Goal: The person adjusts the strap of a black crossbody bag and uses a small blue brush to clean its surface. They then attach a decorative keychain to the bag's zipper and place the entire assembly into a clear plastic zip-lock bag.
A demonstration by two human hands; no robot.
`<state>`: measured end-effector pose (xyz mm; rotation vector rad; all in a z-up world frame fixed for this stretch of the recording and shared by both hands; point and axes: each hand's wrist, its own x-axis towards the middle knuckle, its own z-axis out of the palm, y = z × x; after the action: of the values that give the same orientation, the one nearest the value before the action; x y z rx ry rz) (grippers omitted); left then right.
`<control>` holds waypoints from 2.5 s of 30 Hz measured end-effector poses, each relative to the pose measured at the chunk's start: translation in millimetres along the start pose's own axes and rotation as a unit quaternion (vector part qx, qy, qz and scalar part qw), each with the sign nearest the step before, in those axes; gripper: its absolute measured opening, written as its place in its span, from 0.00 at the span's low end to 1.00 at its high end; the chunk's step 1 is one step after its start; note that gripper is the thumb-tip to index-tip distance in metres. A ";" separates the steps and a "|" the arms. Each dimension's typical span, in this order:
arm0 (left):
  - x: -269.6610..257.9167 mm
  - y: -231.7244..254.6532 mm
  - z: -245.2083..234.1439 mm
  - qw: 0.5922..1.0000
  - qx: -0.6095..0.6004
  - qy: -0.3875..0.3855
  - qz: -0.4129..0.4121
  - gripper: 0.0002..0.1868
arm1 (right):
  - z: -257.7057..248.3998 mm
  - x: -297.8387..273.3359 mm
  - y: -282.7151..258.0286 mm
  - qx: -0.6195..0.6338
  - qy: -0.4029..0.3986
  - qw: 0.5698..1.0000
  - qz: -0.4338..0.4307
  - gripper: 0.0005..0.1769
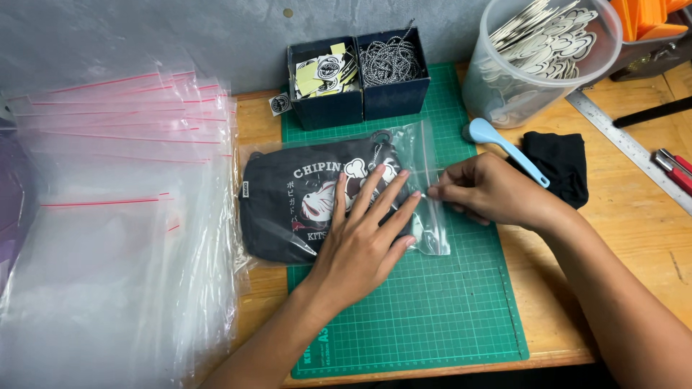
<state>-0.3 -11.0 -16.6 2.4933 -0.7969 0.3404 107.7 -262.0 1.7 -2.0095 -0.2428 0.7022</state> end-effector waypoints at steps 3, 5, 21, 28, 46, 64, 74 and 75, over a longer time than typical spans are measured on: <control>-0.3 -0.4 -0.5 1.000 0.016 -0.001 0.005 0.29 | -3.7 6.0 21.3 -0.005 -0.036 0.999 -0.007 0.13; -1.2 0.1 0.2 1.000 0.011 -0.005 0.010 0.29 | -4.5 8.3 27.0 0.000 -0.030 1.000 0.004 0.11; -10.2 -60.4 -45.3 0.964 0.155 -0.073 -0.202 0.56 | 66.9 24.6 -20.1 -0.377 0.123 0.844 -0.362 0.40; -12.7 -64.9 -38.7 0.961 0.179 -0.080 -0.196 0.61 | 76.2 27.5 -11.3 -0.394 0.130 0.842 -0.344 0.40; -12.0 -65.5 -35.5 0.961 0.177 -0.088 -0.196 0.56 | 82.9 28.1 -6.3 -0.379 0.155 0.853 -0.323 0.40; 8.0 -12.0 -16.7 0.996 0.089 0.007 -0.022 0.47 | 0.0 44.0 48.3 -0.262 0.191 0.888 -0.326 0.06; 17.7 -5.9 -8.0 0.994 0.068 -0.075 0.043 0.32 | 2.4 21.7 44.1 -0.318 0.175 0.870 -0.333 0.16; 17.5 -0.1 -9.8 0.995 0.049 -0.080 0.025 0.34 | 4.4 17.2 42.8 -0.334 0.169 0.866 -0.332 0.19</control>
<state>12.9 -14.1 -1.8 2.6215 -0.9285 0.2041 114.4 -273.5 -42.7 -2.4174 -1.0174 -0.2245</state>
